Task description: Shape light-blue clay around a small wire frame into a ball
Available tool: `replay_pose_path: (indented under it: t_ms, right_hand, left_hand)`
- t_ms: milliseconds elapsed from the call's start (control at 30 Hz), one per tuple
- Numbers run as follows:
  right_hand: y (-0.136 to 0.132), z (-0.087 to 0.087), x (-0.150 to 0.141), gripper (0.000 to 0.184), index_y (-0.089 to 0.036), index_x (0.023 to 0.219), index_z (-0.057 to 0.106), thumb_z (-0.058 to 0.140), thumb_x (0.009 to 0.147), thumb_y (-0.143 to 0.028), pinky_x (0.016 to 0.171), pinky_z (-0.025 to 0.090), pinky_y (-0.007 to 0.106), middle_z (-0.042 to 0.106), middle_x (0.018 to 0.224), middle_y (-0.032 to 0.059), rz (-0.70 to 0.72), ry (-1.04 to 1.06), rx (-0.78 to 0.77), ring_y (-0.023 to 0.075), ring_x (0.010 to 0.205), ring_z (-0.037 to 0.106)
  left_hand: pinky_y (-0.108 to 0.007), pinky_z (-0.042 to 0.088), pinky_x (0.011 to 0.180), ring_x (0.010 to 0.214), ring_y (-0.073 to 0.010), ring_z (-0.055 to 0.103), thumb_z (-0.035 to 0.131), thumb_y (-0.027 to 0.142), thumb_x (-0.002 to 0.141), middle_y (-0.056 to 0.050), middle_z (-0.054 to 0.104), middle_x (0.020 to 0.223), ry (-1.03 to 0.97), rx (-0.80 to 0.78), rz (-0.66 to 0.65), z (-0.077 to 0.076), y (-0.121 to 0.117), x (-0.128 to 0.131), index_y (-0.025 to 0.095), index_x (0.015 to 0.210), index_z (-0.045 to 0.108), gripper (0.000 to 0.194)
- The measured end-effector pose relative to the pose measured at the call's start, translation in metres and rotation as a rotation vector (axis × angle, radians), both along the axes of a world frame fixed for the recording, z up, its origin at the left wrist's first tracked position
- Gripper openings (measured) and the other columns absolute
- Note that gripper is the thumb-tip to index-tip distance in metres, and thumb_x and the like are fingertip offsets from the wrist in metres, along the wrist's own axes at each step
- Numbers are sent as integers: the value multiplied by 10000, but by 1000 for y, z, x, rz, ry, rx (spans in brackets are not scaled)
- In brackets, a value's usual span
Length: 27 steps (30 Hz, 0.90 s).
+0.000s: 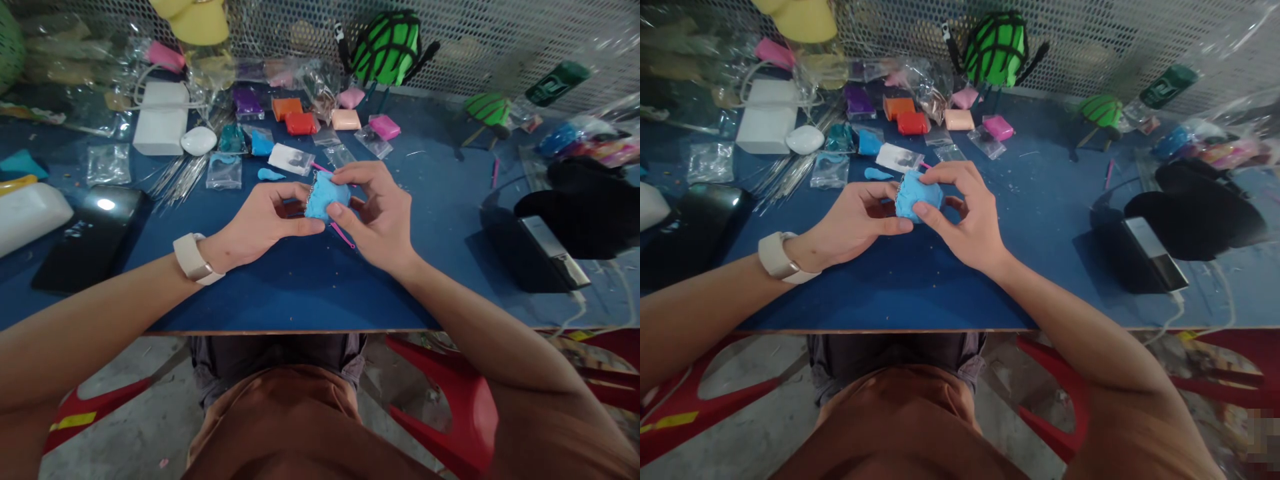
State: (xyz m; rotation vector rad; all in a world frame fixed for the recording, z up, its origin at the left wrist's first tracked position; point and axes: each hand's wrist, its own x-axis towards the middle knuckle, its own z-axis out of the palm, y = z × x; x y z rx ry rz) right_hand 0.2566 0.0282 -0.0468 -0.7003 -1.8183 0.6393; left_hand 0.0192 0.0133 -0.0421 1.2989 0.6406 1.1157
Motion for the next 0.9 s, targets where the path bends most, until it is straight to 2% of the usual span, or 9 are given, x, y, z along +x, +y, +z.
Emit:
replay_pose_path:
  t_ms: [300,400,500,633,900]
  right_hand:
    - [3,-3,2,451,-364,1329,841,931,1037,-695,830,691,383,759,1376,74,19,-13,-5,301,1318,776]
    - [2,-2,1,455,-349,1312,843,926,1038,-703,861,702,400,761,1373,77,1,-14,-10,301,1316,774]
    - [1,-3,0,473,-338,1289,844,935,1021,-717,812,694,381,771,1373,79,-19,-21,-23,301,1311,773]
    - [1,-2,0,436,-335,1272,852,929,1030,-689,762,681,367,794,1352,84,-17,-22,-17,297,1283,783]
    - [1,1,1,377,-342,1268,854,854,1088,-673,791,710,388,805,1352,80,-32,-52,-29,291,1269,794]
  left_hand:
    - [-387,645,980,1000,-201,749,1165,510,796,-27,810,1018,41,19,34,-1,-1,0,217,842,821,454]
    - [-381,647,950,972,-196,745,1183,505,761,-22,822,1008,32,5,23,-1,-1,0,220,862,833,463]
    - [-376,643,918,941,-194,746,1181,523,757,-21,836,984,43,4,28,-1,-1,1,225,884,862,455]
    - [-391,626,915,943,-211,754,1158,546,792,-32,845,969,80,23,48,2,-2,0,230,838,865,434]
    - [-395,631,903,905,-202,726,1155,565,798,-32,809,934,52,-7,44,5,-4,1,231,810,827,468]
